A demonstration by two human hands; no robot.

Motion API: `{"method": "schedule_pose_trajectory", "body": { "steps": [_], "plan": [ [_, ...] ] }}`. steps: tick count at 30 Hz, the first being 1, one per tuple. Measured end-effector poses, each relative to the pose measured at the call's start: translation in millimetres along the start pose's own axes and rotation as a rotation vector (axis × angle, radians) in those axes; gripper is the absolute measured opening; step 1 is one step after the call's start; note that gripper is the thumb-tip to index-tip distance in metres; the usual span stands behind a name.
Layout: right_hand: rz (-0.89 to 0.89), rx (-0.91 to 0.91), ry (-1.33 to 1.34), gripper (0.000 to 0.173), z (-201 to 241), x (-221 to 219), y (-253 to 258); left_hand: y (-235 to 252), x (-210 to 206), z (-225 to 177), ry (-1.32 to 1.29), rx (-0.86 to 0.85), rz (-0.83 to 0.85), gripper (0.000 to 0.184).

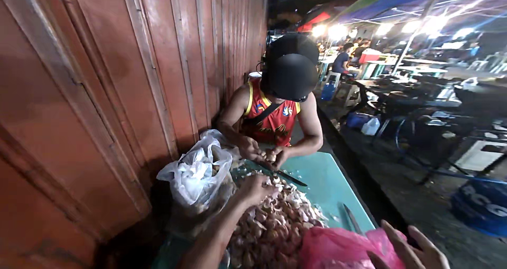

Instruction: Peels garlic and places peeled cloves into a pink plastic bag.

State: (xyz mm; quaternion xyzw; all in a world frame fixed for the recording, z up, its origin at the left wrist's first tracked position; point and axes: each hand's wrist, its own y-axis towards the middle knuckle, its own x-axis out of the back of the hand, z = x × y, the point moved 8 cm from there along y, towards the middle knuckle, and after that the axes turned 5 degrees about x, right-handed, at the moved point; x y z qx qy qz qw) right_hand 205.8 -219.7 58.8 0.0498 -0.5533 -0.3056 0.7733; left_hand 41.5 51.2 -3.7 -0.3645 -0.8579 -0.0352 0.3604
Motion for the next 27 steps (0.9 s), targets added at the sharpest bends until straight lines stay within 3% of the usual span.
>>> {"method": "schedule_pose_trajectory", "body": {
  "steps": [4, 7, 10, 13, 19, 21, 27],
  "plan": [
    [-0.061, 0.085, 0.125, 0.056, 36.4, 3.0, 7.9, -25.7, -9.4, 22.7, -0.264, 0.098, -0.185, 0.044],
    [0.011, 0.164, 0.354, 0.051, 72.5, -25.3, 14.2, -34.5, -20.7, 35.3, -0.444, 0.126, -0.272, 0.04],
    [0.2, 0.136, 0.669, 0.071, 99.9, -84.9, 16.0, -37.9, -25.6, 32.1, -0.659, 0.077, -0.284, 0.031],
    [0.194, 0.063, 0.718, 0.088, 104.0, -126.4, 22.6, -46.7, -23.9, 20.4, -0.75, 0.032, -0.278, 0.031],
    [0.077, -0.088, 0.972, 0.035, 89.5, -150.5, 39.5, -60.6, -20.3, -2.4, -0.506, 0.116, -0.265, 0.052],
    [0.074, -0.12, 1.022, 0.031, 87.8, -152.3, 41.3, -59.4, -20.2, -6.0, -0.424, 0.084, -0.285, 0.05],
    [0.151, -0.312, 1.316, 0.029, 88.3, -168.1, 33.8, -48.1, -28.2, 12.2, -0.654, 0.04, -0.264, 0.038]
  ]
}}
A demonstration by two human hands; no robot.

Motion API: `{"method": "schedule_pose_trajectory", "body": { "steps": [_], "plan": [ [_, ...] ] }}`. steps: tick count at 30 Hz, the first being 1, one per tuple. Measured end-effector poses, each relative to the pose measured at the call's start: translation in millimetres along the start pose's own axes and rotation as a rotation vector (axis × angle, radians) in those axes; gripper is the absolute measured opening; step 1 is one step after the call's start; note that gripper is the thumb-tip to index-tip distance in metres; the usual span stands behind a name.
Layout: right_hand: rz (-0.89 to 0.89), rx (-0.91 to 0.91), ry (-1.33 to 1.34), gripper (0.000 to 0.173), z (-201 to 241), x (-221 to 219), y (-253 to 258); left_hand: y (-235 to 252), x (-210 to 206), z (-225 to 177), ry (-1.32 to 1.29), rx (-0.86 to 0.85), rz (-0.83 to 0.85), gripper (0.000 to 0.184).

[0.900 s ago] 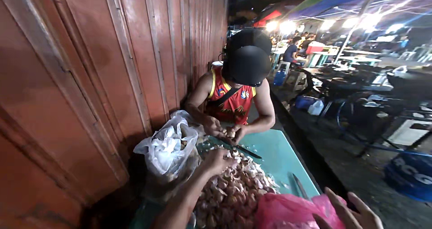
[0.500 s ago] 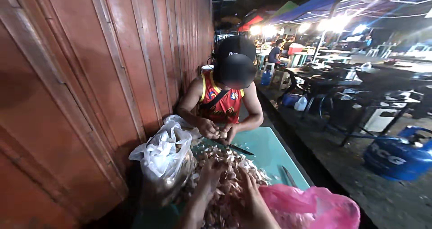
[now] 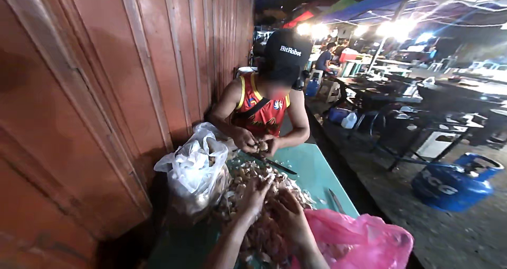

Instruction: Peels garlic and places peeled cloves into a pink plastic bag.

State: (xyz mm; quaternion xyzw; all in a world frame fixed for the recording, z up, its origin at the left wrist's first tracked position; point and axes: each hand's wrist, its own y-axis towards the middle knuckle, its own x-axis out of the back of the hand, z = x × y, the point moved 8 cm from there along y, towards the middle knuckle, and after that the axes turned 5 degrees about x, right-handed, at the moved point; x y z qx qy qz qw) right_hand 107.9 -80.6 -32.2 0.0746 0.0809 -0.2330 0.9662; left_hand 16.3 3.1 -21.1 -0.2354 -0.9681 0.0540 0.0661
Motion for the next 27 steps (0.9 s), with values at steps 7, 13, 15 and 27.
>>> {"method": "schedule_pose_trajectory", "body": {
  "steps": [7, 13, 15, 27],
  "plan": [
    [-0.12, -0.06, 0.039, 0.03, -1.3, 3.9, -1.1, -14.2, -6.9, -4.4, 0.14, 0.054, 0.052, 0.042],
    [-0.107, 0.351, -0.315, 0.028, 16.7, 14.7, 5.5, -8.5, -23.3, -2.5, 0.204, -0.146, 0.159, 0.056],
    [-0.083, 0.369, -0.327, 0.033, 18.4, 12.5, 6.5, -4.6, -21.5, -1.6, 0.235, -0.158, 0.15, 0.059],
    [-0.022, -0.002, 0.168, 0.025, 9.9, -14.1, -12.6, 1.1, 23.6, 7.5, -0.028, 0.065, -0.207, 0.036]
  ]
}}
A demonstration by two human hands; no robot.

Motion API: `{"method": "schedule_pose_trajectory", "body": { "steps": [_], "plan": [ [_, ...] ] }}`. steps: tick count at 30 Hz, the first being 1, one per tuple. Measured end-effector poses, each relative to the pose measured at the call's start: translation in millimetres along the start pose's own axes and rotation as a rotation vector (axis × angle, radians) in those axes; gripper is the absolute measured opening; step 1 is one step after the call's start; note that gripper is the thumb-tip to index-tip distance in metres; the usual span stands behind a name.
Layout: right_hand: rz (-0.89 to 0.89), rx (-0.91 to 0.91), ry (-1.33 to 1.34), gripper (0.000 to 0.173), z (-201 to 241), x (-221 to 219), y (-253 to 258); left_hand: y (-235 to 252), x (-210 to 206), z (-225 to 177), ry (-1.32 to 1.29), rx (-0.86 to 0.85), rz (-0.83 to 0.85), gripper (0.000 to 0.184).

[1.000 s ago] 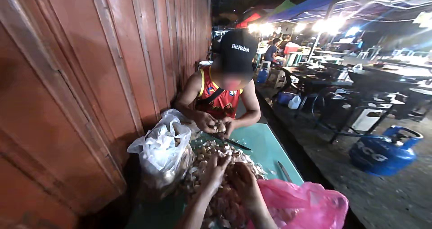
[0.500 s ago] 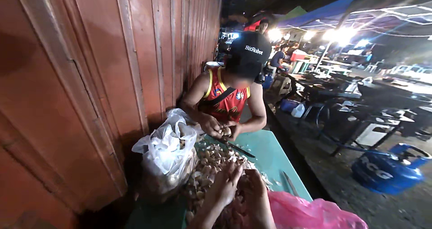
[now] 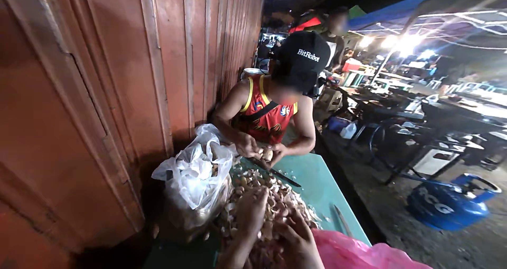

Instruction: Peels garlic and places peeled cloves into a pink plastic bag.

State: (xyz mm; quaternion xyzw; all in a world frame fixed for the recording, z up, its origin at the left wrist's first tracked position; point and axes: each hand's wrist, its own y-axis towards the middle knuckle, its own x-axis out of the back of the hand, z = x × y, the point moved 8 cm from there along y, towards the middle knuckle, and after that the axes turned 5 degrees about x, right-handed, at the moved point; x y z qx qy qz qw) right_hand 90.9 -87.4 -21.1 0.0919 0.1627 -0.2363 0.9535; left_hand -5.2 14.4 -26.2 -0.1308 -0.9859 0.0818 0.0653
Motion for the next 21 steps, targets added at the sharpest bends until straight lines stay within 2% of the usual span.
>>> {"method": "schedule_pose_trajectory", "body": {
  "steps": [2, 5, 7, 9, 12, 15, 19, 21],
  "plan": [
    [-0.017, -0.008, 0.03, 0.026, 2.3, 0.9, -1.5, 3.5, 6.8, 1.4, -0.084, -0.003, -0.048, 0.031],
    [-0.11, -0.046, 0.047, 0.026, 0.6, 6.1, -1.3, 3.7, 3.6, -1.1, -0.019, 0.009, 0.045, 0.04],
    [-0.183, -0.065, 0.156, 0.025, -5.4, 10.9, 1.5, 2.4, -3.8, 0.9, -0.034, 0.02, 0.113, 0.044],
    [-0.247, -0.078, 0.267, 0.024, -9.7, 14.7, 3.0, -0.6, -9.7, 4.5, -0.174, 0.081, 0.15, 0.041],
    [-0.32, -0.102, 0.29, 0.023, -7.1, 16.6, -0.6, -1.2, -17.7, 14.4, -0.447, 0.246, 0.221, 0.033],
    [-0.342, -0.095, 0.299, 0.025, -4.3, 19.4, -1.4, 2.8, -20.0, 20.6, -0.608, 0.308, 0.224, 0.028],
    [-0.281, -0.079, 0.203, 0.032, -5.2, 25.9, -2.0, 6.1, -13.9, 20.7, -0.55, 0.228, 0.144, 0.021],
    [-0.27, -0.087, 0.153, 0.03, -3.6, 28.0, -2.8, 2.7, -13.6, 19.0, -0.552, 0.263, 0.173, 0.029]
  ]
}}
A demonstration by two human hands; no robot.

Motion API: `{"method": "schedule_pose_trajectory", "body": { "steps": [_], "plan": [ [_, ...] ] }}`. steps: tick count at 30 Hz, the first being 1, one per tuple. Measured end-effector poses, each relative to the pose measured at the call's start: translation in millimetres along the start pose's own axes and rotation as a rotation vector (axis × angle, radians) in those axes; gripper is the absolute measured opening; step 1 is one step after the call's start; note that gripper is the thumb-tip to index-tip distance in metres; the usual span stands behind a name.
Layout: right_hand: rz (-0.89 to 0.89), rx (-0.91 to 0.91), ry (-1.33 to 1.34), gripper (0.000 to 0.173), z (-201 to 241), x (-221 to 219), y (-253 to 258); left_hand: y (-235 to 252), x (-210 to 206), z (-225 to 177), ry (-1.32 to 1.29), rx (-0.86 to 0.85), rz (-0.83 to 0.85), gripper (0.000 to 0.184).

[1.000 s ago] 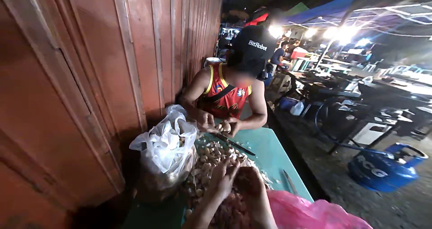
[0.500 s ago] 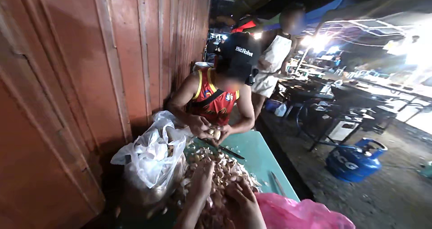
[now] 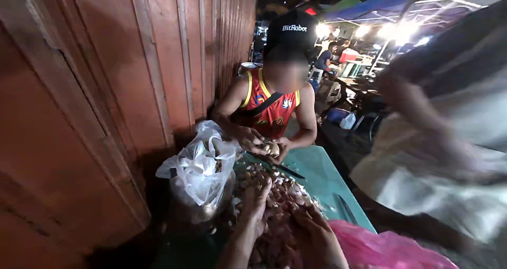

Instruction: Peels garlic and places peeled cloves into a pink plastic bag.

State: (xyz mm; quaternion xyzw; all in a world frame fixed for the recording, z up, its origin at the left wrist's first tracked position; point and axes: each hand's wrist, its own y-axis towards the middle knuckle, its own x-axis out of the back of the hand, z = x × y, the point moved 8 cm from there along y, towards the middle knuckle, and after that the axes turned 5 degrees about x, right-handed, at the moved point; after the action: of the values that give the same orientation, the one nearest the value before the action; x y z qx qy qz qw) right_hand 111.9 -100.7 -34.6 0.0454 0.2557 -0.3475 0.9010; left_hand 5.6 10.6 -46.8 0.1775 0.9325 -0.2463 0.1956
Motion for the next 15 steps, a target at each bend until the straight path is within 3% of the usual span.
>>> {"method": "schedule_pose_trajectory", "body": {
  "steps": [3, 8, 12, 15],
  "plan": [
    [-0.013, 0.007, -0.017, 0.021, 3.9, 0.3, 0.3, -0.8, -2.6, 2.2, -0.111, 0.1, 0.035, 0.051],
    [-0.014, 0.027, -0.009, 0.018, 2.1, 2.3, 4.9, -8.4, -8.6, 1.0, -0.203, 0.209, 0.094, 0.055],
    [-0.038, 0.014, 0.0, 0.013, -3.7, 3.1, 10.0, -7.3, -10.0, 2.2, -0.284, 0.207, 0.157, 0.045],
    [-0.055, 0.016, 0.017, 0.013, -6.3, 4.2, 13.4, -0.1, -9.1, 6.0, -0.231, 0.187, 0.183, 0.024]
  ]
}}
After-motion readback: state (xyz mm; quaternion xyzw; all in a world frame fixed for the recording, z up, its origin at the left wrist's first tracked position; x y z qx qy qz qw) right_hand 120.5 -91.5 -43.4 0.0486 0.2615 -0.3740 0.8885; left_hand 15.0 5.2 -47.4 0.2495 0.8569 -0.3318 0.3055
